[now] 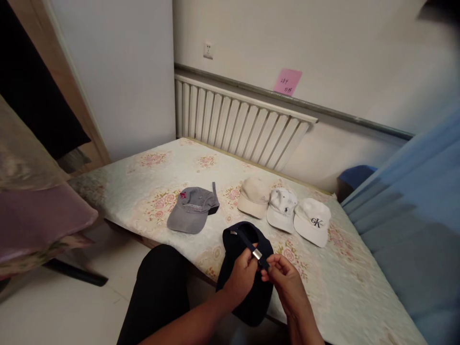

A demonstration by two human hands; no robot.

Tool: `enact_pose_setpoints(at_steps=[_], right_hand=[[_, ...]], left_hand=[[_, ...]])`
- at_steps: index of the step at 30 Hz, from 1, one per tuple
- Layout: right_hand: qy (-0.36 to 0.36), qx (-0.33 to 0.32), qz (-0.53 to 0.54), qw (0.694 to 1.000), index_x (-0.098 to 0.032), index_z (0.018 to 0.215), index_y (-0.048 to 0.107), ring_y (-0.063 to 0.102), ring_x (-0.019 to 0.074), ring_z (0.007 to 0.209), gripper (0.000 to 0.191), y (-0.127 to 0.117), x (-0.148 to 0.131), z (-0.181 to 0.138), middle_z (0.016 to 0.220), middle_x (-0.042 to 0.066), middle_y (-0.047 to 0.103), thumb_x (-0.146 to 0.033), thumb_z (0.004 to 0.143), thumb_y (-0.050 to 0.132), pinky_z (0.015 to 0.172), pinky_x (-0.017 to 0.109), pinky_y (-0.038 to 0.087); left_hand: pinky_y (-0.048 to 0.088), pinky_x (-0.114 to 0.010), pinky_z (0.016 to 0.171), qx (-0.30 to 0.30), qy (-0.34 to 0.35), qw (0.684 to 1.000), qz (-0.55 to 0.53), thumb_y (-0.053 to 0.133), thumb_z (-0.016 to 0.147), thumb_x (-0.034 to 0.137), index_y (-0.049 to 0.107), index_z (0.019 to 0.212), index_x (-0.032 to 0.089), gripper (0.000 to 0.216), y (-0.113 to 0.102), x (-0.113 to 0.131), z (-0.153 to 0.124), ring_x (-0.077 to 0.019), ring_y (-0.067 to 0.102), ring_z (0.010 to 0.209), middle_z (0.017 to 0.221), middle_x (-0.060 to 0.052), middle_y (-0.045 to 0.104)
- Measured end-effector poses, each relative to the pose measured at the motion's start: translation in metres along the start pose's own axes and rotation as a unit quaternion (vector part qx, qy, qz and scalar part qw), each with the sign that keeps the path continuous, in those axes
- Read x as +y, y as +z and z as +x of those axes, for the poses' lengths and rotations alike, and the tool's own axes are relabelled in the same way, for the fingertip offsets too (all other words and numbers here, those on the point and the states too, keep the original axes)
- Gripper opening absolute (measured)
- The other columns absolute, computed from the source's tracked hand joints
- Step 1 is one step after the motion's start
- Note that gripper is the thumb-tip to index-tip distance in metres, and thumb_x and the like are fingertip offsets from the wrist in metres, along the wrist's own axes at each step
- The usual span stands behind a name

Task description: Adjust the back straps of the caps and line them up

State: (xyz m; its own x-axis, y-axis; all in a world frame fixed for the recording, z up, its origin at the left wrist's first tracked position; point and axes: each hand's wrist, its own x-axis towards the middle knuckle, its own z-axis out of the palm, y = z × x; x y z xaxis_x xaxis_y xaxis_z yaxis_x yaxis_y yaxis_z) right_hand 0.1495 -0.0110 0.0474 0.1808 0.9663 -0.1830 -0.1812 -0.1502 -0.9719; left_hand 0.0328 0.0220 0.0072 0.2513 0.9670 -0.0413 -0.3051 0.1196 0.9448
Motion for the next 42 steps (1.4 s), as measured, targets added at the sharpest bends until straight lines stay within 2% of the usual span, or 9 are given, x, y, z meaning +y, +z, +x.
enact_pose_setpoints(at_steps=[13, 19, 28, 42], right_hand=[[-0.005, -0.007, -0.073, 0.997, -0.019, 0.078, 0.058, 0.059, 0.0138, 0.053, 0.021, 0.000, 0.004, 0.001, 0.060, -0.001, 0.064, -0.034, 0.067, 0.069, 0.054, 0.025, 0.046], [-0.020, -0.007, -0.130, 0.991, -0.020, 0.081, 0.056, 0.054, 0.0123, 0.045, 0.018, 0.001, 0.006, 0.001, 0.053, -0.002, 0.061, -0.035, 0.072, 0.061, 0.046, 0.023, 0.041], [-0.019, -0.007, -0.127, 0.992, -0.020, 0.081, 0.055, 0.050, 0.0108, 0.042, 0.016, 0.004, 0.006, -0.002, 0.049, -0.004, 0.058, -0.033, 0.071, 0.059, 0.045, 0.021, 0.038], [-0.022, 0.015, -0.145, 0.989, -0.021, 0.082, 0.055, 0.050, 0.0119, 0.044, 0.015, 0.006, 0.006, -0.002, 0.050, -0.006, 0.053, -0.028, 0.068, 0.056, 0.044, 0.023, 0.041]], left_hand=[[0.046, -0.030, 0.078, -0.008, -0.051, 0.998, -0.036, 0.052, 0.081, 0.036, 0.051, 0.122, 0.016, 0.045, -0.003, 0.006, -0.001, -0.0168, 0.057, 0.084, 0.097, -0.006, 0.061], [0.045, -0.031, 0.080, -0.002, -0.079, 0.994, -0.069, 0.059, 0.076, 0.039, 0.052, 0.120, 0.015, 0.050, -0.003, 0.011, -0.001, -0.0186, 0.058, 0.090, 0.098, -0.007, 0.062], [0.046, -0.033, 0.081, -0.007, -0.087, 0.995, -0.056, 0.055, 0.078, 0.033, 0.051, 0.122, 0.016, 0.047, -0.004, 0.018, -0.002, -0.0203, 0.057, 0.095, 0.100, -0.007, 0.060], [0.047, -0.031, 0.080, -0.036, -0.102, 0.981, -0.159, 0.058, 0.079, 0.031, 0.051, 0.119, 0.014, 0.044, -0.005, 0.015, -0.004, -0.0180, 0.058, 0.090, 0.099, -0.007, 0.060]])
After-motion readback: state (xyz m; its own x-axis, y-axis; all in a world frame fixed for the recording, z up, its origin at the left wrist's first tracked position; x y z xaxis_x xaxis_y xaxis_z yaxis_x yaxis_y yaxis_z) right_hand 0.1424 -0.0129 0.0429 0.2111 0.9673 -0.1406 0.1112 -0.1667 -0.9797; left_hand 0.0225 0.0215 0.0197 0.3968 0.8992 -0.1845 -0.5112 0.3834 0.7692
